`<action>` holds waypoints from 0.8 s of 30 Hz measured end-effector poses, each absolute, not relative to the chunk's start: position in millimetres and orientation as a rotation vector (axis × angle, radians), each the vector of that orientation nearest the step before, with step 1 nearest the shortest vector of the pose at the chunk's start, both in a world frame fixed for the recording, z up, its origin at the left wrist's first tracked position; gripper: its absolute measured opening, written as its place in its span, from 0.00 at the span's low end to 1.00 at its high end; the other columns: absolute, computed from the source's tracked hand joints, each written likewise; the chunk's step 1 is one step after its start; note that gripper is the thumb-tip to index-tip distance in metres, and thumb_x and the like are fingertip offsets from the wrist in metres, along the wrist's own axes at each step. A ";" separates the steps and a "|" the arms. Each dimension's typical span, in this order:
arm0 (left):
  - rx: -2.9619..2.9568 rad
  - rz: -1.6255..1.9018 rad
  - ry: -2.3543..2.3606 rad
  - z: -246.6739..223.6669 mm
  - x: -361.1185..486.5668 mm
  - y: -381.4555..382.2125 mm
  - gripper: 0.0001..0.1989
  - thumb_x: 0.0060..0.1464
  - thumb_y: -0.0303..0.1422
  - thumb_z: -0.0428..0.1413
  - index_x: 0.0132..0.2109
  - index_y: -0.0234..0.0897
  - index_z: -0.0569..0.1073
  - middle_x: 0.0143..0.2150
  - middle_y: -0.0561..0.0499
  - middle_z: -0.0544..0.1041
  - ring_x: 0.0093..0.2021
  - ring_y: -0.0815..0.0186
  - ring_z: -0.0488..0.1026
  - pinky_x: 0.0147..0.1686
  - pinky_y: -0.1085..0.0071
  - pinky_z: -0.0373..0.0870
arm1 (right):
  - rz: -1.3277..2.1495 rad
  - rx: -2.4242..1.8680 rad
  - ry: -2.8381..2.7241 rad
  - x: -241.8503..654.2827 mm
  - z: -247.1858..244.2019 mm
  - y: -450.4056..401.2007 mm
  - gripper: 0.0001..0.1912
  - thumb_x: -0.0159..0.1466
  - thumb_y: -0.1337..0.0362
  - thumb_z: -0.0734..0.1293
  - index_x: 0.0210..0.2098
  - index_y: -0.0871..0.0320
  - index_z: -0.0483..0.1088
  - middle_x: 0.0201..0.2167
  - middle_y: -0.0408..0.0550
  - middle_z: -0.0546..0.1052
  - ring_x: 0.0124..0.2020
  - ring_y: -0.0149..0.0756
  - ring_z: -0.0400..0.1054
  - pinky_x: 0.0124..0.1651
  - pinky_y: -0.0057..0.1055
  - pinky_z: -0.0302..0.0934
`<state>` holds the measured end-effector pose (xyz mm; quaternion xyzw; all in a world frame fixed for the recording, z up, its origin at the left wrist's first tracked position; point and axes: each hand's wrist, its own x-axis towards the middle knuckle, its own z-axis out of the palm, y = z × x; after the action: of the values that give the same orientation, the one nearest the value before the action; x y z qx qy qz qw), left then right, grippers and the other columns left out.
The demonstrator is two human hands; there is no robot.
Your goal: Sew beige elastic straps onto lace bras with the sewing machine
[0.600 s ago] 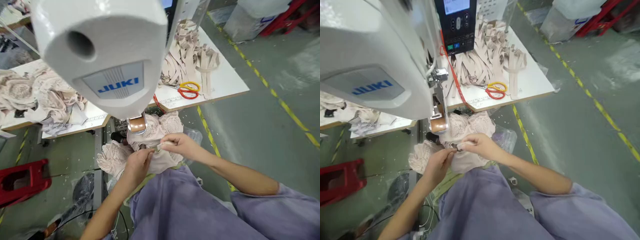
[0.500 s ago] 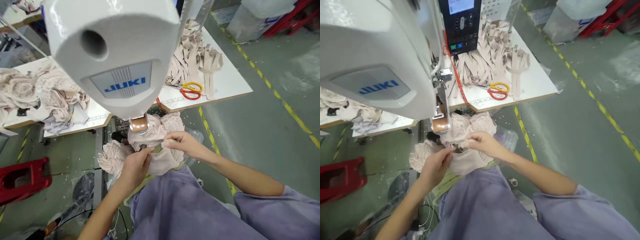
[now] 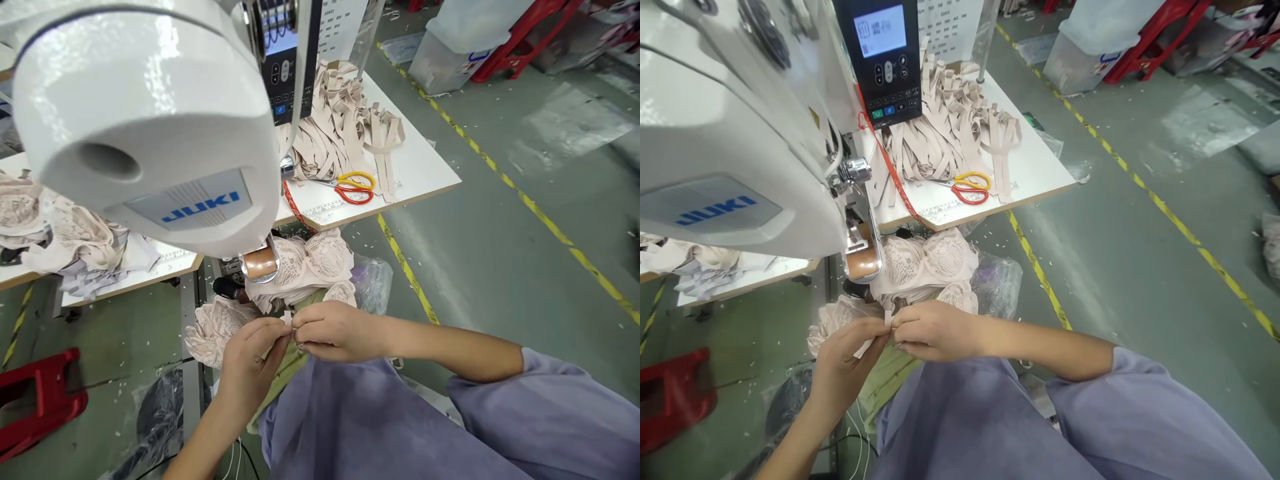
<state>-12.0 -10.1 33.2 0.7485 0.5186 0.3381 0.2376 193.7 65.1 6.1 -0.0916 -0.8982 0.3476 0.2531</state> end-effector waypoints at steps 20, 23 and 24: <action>0.898 1.255 1.267 0.3 13.6 -5.9 0.04 0.60 0.34 0.55 0.39 0.39 0.69 0.44 0.49 0.74 0.44 0.64 0.74 0.45 0.67 0.71 | 1.148 -0.597 -2.011 172.0 8.0 52.9 0.09 0.68 0.68 0.62 0.31 0.57 0.70 0.25 0.43 0.73 0.31 0.31 0.68 0.36 0.27 0.63; 1.140 1.267 1.392 5.5 11.6 -9.1 0.04 0.61 0.33 0.57 0.41 0.39 0.75 0.42 0.49 0.77 0.45 0.65 0.75 0.46 0.69 0.72 | 1.084 -0.566 -2.070 174.4 12.7 55.3 0.09 0.68 0.68 0.61 0.31 0.57 0.70 0.26 0.44 0.73 0.30 0.30 0.67 0.35 0.26 0.63; 1.256 1.243 1.444 8.5 8.8 -8.5 0.04 0.60 0.32 0.58 0.41 0.39 0.76 0.40 0.49 0.78 0.43 0.65 0.76 0.44 0.70 0.72 | 1.074 -0.567 -2.084 175.2 13.2 55.9 0.09 0.68 0.68 0.61 0.32 0.57 0.70 0.27 0.44 0.74 0.31 0.30 0.67 0.36 0.26 0.63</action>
<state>8.8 -8.5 8.5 0.5002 0.5752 0.4951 0.4168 175.2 55.9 13.2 -0.2195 -0.8071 0.4161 0.3568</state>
